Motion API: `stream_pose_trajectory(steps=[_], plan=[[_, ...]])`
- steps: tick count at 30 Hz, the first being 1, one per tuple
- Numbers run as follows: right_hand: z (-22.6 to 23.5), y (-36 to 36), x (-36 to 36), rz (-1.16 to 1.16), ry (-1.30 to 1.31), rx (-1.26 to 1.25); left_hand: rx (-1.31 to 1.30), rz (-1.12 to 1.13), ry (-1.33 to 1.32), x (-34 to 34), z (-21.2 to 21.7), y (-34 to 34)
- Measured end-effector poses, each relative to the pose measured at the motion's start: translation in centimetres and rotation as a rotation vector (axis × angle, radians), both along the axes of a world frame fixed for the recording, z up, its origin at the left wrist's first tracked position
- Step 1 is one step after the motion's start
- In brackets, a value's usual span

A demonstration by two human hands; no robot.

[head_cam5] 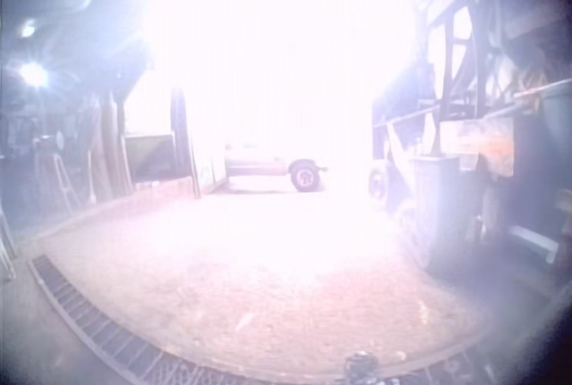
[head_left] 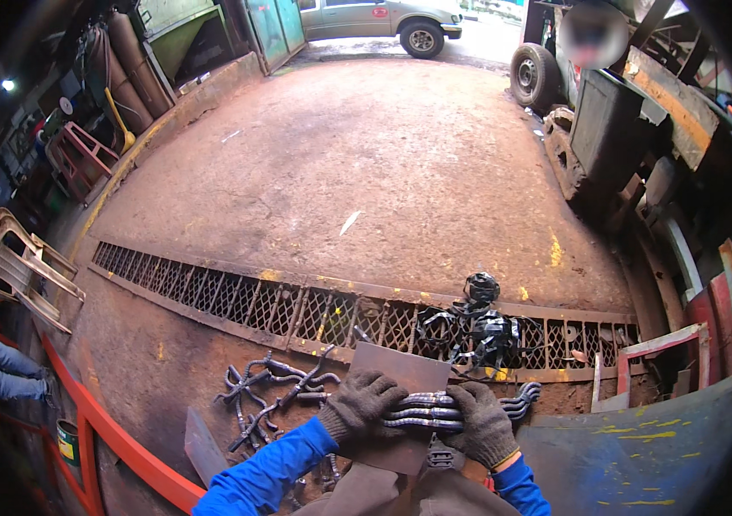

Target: The person gathers several curved metal rods on a metal plate, aligns them, and uses a strap and scissors to bundle them together. The person then picks up the bundled rods and places them on the plate.

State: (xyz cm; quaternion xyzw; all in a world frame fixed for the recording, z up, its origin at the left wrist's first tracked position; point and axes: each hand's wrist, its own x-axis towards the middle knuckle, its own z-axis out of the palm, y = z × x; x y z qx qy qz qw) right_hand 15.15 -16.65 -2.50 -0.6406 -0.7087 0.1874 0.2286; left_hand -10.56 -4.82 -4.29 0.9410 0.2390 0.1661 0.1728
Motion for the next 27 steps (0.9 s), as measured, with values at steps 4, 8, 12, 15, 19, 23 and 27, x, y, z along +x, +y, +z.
stream_pose_trajectory(steps=[4,8,12,15,19,23,27], plan=[[0.0,-0.1,0.0,-0.02,0.018,0.003,0.017,-0.004,-0.001,0.1,0.9,0.0],[0.3,0.0,0.0,-0.012,0.013,-0.093,-0.076,0.03,0.111,-0.1,1.0,-0.4],[1.1,0.1,0.4,0.046,0.108,0.053,-0.095,0.167,-0.032,-2.3,1.6,-0.4],[0.1,-1.0,1.1,-0.041,0.115,0.008,-0.071,0.595,-0.393,-5.9,-3.0,-0.1],[-0.7,-2.8,1.5,-0.176,0.232,-0.017,-0.117,1.132,-0.06,-12.7,-7.1,-0.4],[-0.9,-3.2,1.5,-0.198,0.223,-0.011,-0.136,1.194,0.274,-20.2,-9.5,-0.9],[-1.4,-3.3,1.5,-0.205,0.242,-0.001,-0.272,1.036,0.404,-23.2,-11.8,-2.0]])
